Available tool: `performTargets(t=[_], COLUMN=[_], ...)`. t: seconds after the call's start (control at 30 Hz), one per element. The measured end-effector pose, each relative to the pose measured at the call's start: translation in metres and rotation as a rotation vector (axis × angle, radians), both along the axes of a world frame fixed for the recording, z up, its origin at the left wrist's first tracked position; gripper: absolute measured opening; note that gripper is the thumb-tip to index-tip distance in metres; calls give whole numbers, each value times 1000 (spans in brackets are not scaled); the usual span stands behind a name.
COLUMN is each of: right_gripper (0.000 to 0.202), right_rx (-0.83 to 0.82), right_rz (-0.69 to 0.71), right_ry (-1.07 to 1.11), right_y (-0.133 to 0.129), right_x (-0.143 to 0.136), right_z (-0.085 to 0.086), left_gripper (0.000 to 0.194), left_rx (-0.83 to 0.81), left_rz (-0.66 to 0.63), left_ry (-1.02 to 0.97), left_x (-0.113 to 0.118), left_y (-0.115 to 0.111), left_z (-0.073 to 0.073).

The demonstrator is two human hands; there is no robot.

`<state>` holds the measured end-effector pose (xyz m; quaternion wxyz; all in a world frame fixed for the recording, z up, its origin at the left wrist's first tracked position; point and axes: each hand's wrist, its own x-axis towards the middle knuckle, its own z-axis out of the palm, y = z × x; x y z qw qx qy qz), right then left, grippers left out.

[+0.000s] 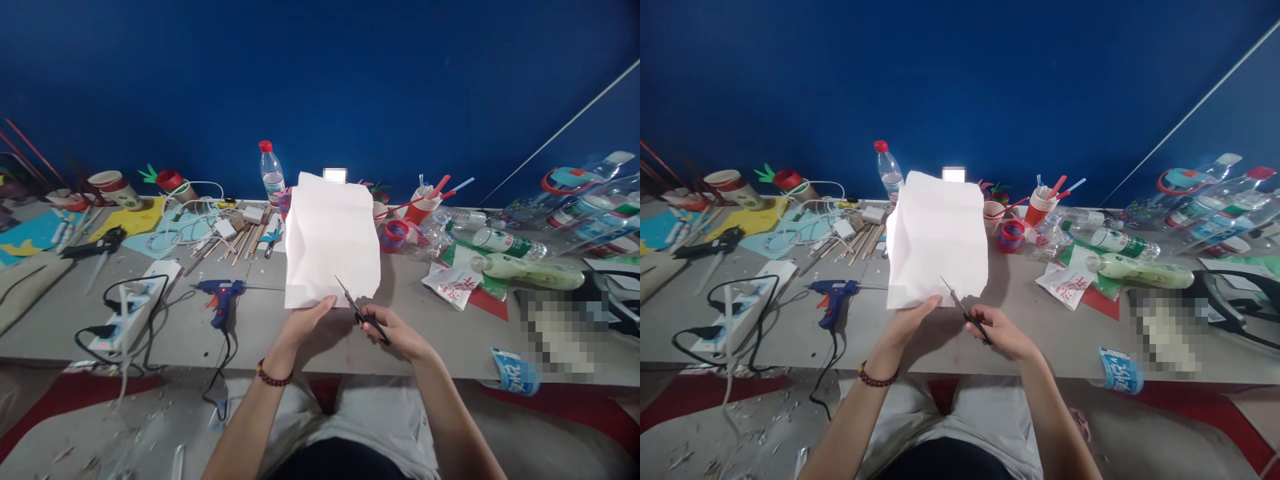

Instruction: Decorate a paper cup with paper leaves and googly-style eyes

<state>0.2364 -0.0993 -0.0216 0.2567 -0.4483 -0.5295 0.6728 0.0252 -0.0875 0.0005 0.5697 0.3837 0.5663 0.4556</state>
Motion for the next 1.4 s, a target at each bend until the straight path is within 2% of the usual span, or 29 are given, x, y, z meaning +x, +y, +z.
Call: performTargets(t=[0.1, 0.33, 0.67, 0.87, 1.17, 1.3, 1.4], right_gripper=[45, 49, 55, 54, 48, 47, 47], right_rx=[23, 51, 86, 127, 167, 168, 156], right_rz=[-12, -68, -53, -23, -17, -23, -41], right_ry=[-10, 7, 53, 52, 41, 23, 23], right_y=[-1, -4, -8, -9, -9, -10, -10], right_x=[-5, -14, -21, -21, -20, -21, -22], right_z=[-3, -1, -7, -8, -11, -9, -9], left_gripper=[25, 20, 24, 15, 15, 18, 21], left_rx=[-92, -133, -19, -39, -33, -45, 14], left_rz=[-36, -52, -67, -66, -36, -66, -98], left_ry=[17, 1, 14, 17, 10, 33, 77], left_x=[0, 1, 2, 4, 4, 2, 3], left_y=[-1, 0, 0, 1, 0, 0, 2], left_z=[-3, -3, -1, 1, 1, 5, 7])
